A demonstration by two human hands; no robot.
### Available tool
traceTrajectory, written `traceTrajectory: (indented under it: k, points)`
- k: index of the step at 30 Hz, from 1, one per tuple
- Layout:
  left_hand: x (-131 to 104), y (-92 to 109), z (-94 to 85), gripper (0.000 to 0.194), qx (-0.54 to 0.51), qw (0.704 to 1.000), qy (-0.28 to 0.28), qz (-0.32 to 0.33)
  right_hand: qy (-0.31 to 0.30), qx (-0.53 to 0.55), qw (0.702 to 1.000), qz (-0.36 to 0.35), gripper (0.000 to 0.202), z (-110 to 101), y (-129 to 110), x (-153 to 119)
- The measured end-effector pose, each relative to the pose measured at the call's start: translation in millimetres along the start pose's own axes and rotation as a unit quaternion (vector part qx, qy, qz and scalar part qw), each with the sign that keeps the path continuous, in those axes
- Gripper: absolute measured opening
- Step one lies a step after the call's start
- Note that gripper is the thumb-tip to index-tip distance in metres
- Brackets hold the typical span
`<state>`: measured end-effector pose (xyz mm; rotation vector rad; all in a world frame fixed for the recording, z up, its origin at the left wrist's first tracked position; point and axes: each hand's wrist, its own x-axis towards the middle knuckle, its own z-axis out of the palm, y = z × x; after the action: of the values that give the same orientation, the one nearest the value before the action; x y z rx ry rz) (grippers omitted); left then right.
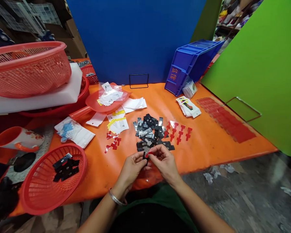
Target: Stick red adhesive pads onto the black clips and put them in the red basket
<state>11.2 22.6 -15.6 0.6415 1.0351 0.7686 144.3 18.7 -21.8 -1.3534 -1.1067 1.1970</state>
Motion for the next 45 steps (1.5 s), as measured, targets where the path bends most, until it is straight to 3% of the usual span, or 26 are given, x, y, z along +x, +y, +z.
traceTrajectory:
  k: [11, 45]
  points:
    - [1.3, 0.3, 0.5, 0.04, 0.039, 0.998, 0.017, 0.04, -0.03, -0.041, 0.998, -0.029, 0.007, -5.2, 2.5, 0.7]
    - [-0.5, -0.2, 2.0, 0.044, 0.024, 0.999, 0.003, 0.029, -0.003, -0.031, 0.999, -0.01, 0.012, -1.0, -1.4, -0.4]
